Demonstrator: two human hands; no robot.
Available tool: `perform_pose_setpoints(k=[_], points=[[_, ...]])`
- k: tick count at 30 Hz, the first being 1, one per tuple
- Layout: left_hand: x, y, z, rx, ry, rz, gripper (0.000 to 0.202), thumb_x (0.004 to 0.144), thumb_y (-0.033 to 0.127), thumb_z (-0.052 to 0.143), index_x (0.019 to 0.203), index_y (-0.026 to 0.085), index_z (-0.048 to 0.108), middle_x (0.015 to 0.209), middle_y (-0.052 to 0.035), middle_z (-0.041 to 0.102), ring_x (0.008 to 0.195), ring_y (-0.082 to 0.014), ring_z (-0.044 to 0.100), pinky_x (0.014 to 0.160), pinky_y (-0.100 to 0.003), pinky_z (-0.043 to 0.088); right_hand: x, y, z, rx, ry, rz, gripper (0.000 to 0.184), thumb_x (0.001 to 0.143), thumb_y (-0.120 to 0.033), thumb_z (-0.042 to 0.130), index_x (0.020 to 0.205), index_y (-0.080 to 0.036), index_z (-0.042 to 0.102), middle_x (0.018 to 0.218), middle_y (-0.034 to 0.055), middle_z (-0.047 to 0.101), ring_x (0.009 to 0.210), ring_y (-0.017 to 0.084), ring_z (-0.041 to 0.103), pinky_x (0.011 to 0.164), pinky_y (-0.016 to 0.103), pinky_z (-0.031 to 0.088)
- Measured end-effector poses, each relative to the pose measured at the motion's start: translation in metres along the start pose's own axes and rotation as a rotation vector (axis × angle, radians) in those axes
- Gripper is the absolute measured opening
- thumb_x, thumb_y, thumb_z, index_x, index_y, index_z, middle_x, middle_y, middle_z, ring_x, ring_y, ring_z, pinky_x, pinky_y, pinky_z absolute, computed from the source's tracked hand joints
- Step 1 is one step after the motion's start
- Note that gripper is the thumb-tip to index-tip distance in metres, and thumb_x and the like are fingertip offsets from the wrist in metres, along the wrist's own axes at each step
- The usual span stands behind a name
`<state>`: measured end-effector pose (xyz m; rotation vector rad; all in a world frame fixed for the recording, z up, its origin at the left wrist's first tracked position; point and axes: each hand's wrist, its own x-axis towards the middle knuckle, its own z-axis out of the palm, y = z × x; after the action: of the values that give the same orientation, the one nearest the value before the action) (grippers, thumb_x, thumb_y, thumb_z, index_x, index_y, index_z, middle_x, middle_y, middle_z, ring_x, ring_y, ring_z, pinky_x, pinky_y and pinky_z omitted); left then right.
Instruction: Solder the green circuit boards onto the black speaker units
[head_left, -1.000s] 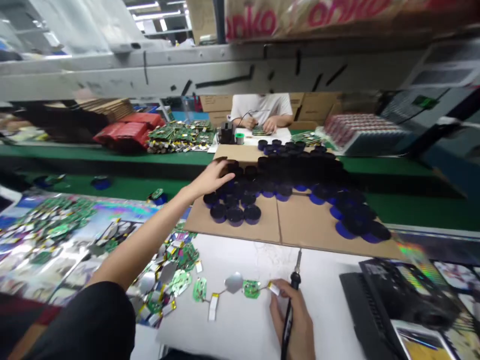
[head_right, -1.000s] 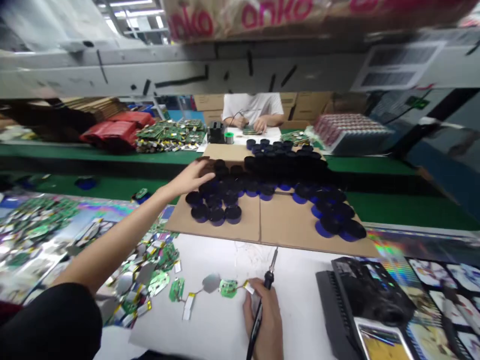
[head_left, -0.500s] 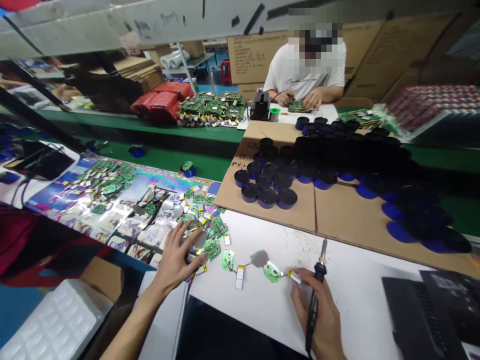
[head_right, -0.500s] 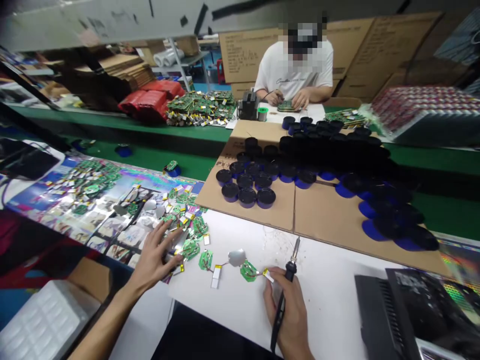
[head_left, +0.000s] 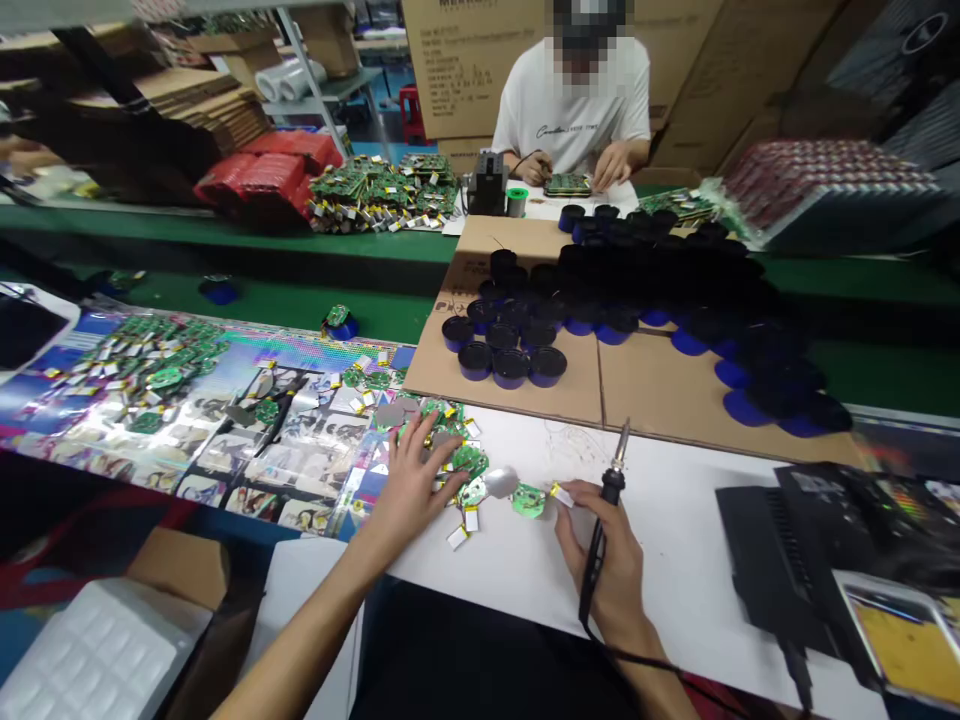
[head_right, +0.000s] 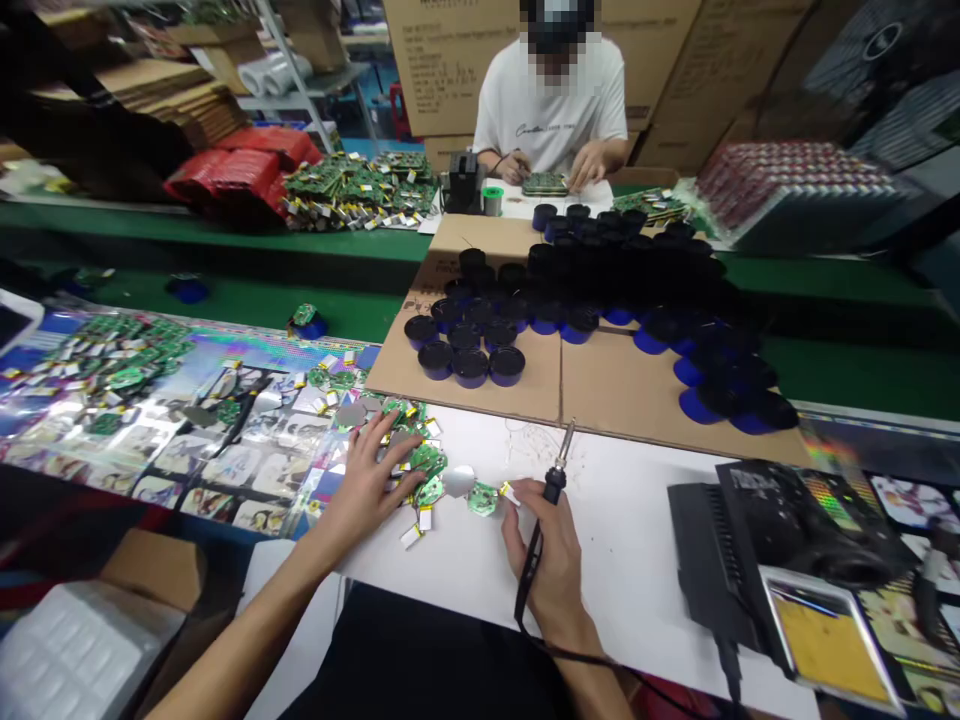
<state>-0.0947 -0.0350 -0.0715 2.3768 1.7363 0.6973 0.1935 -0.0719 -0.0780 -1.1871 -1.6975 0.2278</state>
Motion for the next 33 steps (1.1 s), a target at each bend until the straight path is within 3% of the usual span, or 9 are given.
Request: perform_pose_setpoints(k=[5, 10, 13, 15, 17, 20, 22, 27, 33], points=[[0.007, 0.029, 0.010, -0.152, -0.048, 0.010, 0.042, 0.107, 0.034, 0.060, 0.147, 0.024, 0.054, 0.173, -0.0171, 0.032, 0.167, -0.0414, 0.013, 0.130, -0.069, 0.028, 0.008, 0.002, 0.006, -0.004, 0.015, -0.026, 0.041, 0.091, -0.005, 0.073, 0.125, -0.023, 0.061, 0.113, 0.0089, 0.075, 0.104, 0.024, 0.076, 0.090, 0.044, 0.069], [0.021, 0.079, 0.032, -0.440, 0.024, -0.203, 0.043, 0.110, 0.034, 0.052, 0.152, 0.027, 0.046, 0.177, -0.0157, 0.018, 0.169, -0.0379, 0.009, 0.131, -0.068, 0.026, 0.023, 0.001, 0.007, 0.014, 0.150, 0.006, 0.041, 0.089, -0.004, 0.075, 0.123, -0.023, 0.060, 0.113, 0.0087, 0.075, 0.107, 0.023, 0.076, 0.096, 0.047, 0.067], [0.026, 0.092, 0.030, -0.539, 0.100, -0.289, 0.040, 0.111, 0.035, 0.050, 0.151, 0.027, 0.047, 0.177, -0.0155, 0.019, 0.168, -0.0370, 0.015, 0.132, -0.066, 0.028, 0.038, -0.003, 0.006, 0.033, 0.199, 0.017, 0.040, 0.090, -0.007, 0.074, 0.122, -0.025, 0.060, 0.114, 0.0080, 0.074, 0.108, 0.024, 0.076, 0.096, 0.049, 0.067], [0.022, 0.091, 0.019, -0.535, 0.127, -0.244, 0.038, 0.111, 0.033, 0.051, 0.148, 0.027, 0.050, 0.175, -0.0156, 0.024, 0.166, -0.0360, 0.022, 0.131, -0.064, 0.031, 0.047, -0.004, 0.005, 0.037, 0.210, 0.022, 0.037, 0.092, -0.010, 0.073, 0.122, -0.026, 0.059, 0.115, 0.0082, 0.074, 0.109, 0.024, 0.076, 0.096, 0.050, 0.067], [0.011, 0.084, 0.006, -0.500, 0.094, -0.051, 0.035, 0.108, 0.030, 0.057, 0.143, 0.026, 0.055, 0.168, -0.0166, 0.038, 0.162, -0.0343, 0.033, 0.130, -0.061, 0.035, 0.053, -0.002, 0.004, 0.051, 0.223, 0.034, 0.034, 0.094, -0.013, 0.072, 0.122, -0.026, 0.057, 0.115, 0.0087, 0.073, 0.110, 0.025, 0.076, 0.095, 0.051, 0.067], [-0.005, 0.078, -0.002, -0.406, -0.128, 0.380, 0.035, 0.103, 0.031, 0.067, 0.138, 0.025, 0.061, 0.154, -0.0149, 0.057, 0.155, -0.0331, 0.044, 0.130, -0.058, 0.038, 0.057, 0.001, -0.001, 0.084, 0.262, 0.056, 0.032, 0.095, -0.016, 0.072, 0.121, -0.026, 0.057, 0.115, 0.0084, 0.072, 0.110, 0.025, 0.075, 0.095, 0.051, 0.067], [-0.009, 0.078, 0.003, -0.322, -0.256, 0.564, 0.033, 0.103, 0.034, 0.068, 0.135, 0.026, 0.065, 0.153, -0.0123, 0.061, 0.154, -0.0332, 0.046, 0.130, -0.059, 0.036, 0.057, 0.002, -0.006, 0.093, 0.290, 0.056, 0.032, 0.094, -0.015, 0.073, 0.120, -0.027, 0.057, 0.113, 0.0072, 0.072, 0.109, 0.024, 0.075, 0.096, 0.050, 0.066], [0.005, 0.069, 0.017, -0.205, -0.181, 0.557, 0.013, 0.106, 0.020, 0.062, 0.114, 0.022, 0.072, 0.127, -0.0080, 0.075, 0.131, -0.0263, 0.065, 0.125, -0.053, 0.043, 0.049, -0.001, -0.026, 0.094, 0.318, 0.030, 0.041, 0.089, -0.008, 0.076, 0.121, -0.026, 0.058, 0.109, 0.0060, 0.072, 0.103, 0.024, 0.076, 0.095, 0.049, 0.065], [0.007, 0.033, -0.001, -0.108, -0.138, 0.545, 0.021, 0.101, 0.006, 0.059, 0.111, 0.021, 0.069, 0.123, -0.0075, 0.075, 0.121, -0.0271, 0.065, 0.117, -0.053, 0.046, 0.024, 0.004, -0.046, 0.001, 0.123, 0.016, 0.044, 0.089, -0.004, 0.074, 0.125, -0.025, 0.059, 0.110, 0.0073, 0.075, 0.102, 0.024, 0.077, 0.091, 0.046, 0.067]])
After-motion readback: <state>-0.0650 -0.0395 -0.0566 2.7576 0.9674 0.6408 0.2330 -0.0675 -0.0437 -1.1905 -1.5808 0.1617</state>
